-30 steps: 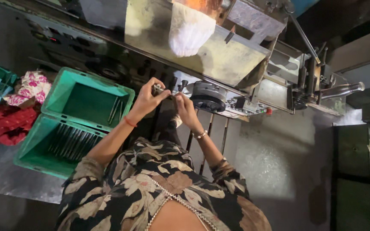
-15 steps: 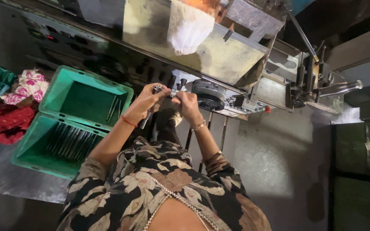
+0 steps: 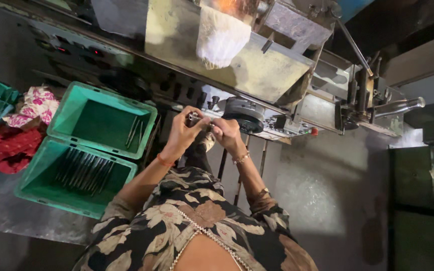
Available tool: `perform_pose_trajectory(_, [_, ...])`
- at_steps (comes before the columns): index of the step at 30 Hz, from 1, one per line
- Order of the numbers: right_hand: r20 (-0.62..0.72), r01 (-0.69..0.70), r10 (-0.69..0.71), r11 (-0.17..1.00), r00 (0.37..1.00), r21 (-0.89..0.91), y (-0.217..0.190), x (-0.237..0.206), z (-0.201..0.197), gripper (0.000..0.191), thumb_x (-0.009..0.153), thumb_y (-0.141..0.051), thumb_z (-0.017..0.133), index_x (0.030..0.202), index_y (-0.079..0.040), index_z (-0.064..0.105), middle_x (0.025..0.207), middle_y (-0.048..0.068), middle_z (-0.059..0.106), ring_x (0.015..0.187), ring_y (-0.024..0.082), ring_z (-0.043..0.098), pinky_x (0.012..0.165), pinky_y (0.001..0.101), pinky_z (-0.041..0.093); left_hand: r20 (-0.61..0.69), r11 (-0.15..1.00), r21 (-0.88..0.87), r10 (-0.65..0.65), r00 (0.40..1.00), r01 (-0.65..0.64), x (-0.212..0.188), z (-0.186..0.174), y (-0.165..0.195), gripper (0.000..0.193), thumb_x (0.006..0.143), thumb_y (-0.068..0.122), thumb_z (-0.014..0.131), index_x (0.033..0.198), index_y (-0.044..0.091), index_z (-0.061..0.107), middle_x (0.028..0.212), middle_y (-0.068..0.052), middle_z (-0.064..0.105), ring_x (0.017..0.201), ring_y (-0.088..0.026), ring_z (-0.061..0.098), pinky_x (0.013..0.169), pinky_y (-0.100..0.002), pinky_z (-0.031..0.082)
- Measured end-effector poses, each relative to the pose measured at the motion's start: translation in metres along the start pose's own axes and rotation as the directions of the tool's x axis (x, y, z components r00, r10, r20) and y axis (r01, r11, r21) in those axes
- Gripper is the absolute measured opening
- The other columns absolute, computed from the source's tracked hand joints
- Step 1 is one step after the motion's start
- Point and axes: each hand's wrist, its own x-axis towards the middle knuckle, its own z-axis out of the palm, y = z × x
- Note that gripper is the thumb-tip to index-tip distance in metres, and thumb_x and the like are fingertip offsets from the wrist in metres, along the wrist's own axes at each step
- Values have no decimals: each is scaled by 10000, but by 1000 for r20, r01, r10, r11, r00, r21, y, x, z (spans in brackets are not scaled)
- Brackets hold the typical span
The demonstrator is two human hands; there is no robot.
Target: The person repeatedly picks up small cylindrical metal parts from a green crate, places them against a rotating grinding wheel, and then returns them to the crate. The process is repeated continuously throughout the clip.
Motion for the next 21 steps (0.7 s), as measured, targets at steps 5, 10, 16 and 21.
perform_pose_trajectory(5, [-155,-32,37,999,987,33,-10,-6,2,405,1098,-410,496,1075,-46,672,733,132,622,609,311,637,573,404,490,55,1000,-6,16,998,-15,1,10,9,219,933,163,807,974,36,632,780,59,578,731,-4,500,613,-200,421])
perform_pose_trajectory(10, [-126,-76,81,996,989,43,-21,-1,-6,388,1104,-401,522,1078,-49,684,772,144,644,633,295,638,593,392,487,119,999,7,37,992,-38,9,4,17,198,945,190,785,990,66,637,776,75,600,685,6,530,565,-172,418])
perform_pose_trajectory(16, [-30,-248,248,969,968,2,-29,15,-12,276,1009,-293,618,970,-32,703,693,132,626,576,261,617,564,385,497,137,966,-57,-243,960,252,19,1,11,191,922,208,786,978,79,656,673,65,554,508,2,411,408,-198,299])
perform_pose_trajectory(21, [382,-253,100,892,919,374,-54,35,-43,252,1079,-175,586,929,-25,722,816,98,719,711,229,699,670,373,543,357,912,-233,-243,902,338,21,-12,13,149,987,167,761,1019,58,664,731,65,561,536,2,401,442,-204,241])
